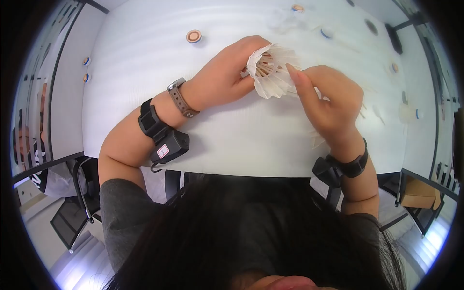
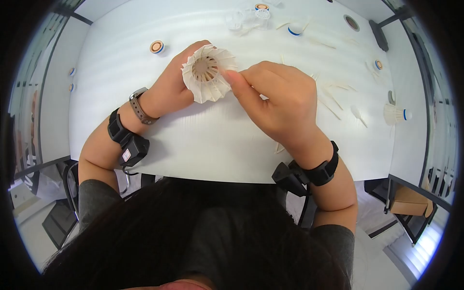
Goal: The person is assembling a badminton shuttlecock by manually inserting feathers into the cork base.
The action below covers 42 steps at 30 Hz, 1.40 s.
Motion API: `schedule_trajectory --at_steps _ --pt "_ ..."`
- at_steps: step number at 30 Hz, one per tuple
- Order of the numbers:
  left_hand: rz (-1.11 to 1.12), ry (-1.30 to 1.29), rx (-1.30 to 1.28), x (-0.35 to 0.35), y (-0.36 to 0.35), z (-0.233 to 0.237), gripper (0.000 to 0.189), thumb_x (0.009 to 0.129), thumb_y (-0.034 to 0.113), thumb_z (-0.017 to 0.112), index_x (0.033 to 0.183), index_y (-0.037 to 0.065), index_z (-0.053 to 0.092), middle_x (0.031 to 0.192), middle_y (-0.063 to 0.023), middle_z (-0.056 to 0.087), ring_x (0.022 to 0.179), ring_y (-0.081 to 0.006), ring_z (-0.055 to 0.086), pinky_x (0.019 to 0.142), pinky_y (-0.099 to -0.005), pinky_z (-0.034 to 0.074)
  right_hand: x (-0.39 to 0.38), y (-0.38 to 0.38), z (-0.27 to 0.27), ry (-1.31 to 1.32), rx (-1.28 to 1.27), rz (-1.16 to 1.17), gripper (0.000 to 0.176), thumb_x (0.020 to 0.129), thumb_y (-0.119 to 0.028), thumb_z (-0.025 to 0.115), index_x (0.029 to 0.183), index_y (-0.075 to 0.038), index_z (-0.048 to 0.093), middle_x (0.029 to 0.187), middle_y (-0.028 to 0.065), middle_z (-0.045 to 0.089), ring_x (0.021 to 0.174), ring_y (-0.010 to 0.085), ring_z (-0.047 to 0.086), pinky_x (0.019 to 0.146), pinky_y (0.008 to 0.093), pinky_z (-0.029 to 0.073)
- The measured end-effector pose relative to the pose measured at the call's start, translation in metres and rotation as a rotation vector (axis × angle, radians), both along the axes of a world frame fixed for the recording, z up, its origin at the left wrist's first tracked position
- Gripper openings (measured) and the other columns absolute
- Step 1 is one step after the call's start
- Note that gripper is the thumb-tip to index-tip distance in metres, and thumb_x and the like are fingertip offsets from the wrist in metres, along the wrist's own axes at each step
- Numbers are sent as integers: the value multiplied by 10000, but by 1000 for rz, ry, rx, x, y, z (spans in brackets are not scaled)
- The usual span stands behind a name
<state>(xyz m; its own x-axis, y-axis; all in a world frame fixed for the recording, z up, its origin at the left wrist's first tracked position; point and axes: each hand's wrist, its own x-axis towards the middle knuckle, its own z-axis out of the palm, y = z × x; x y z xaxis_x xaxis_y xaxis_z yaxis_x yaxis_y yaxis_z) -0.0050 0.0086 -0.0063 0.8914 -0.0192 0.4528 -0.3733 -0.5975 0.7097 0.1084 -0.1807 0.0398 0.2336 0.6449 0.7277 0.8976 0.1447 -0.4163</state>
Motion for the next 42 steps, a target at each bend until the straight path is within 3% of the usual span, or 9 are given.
schedule_trajectory --at_steps 26,42 --pt "3 -4 16 1 -1 3 343 853 67 628 1179 13 536 1092 -141 601 989 -338 583 882 -395 491 -1 -1 1 52 -50 8 193 858 -75 747 702 -22 649 589 61 580 482 185 502 458 290 370" --pt "18 -11 -10 -2 -6 2 321 848 33 616 1157 13 530 1084 -139 583 988 -337 577 883 -390 485 -8 2 -17 170 -48 26 205 865 -22 717 687 -1 619 562 60 517 464 159 441 434 297 322"
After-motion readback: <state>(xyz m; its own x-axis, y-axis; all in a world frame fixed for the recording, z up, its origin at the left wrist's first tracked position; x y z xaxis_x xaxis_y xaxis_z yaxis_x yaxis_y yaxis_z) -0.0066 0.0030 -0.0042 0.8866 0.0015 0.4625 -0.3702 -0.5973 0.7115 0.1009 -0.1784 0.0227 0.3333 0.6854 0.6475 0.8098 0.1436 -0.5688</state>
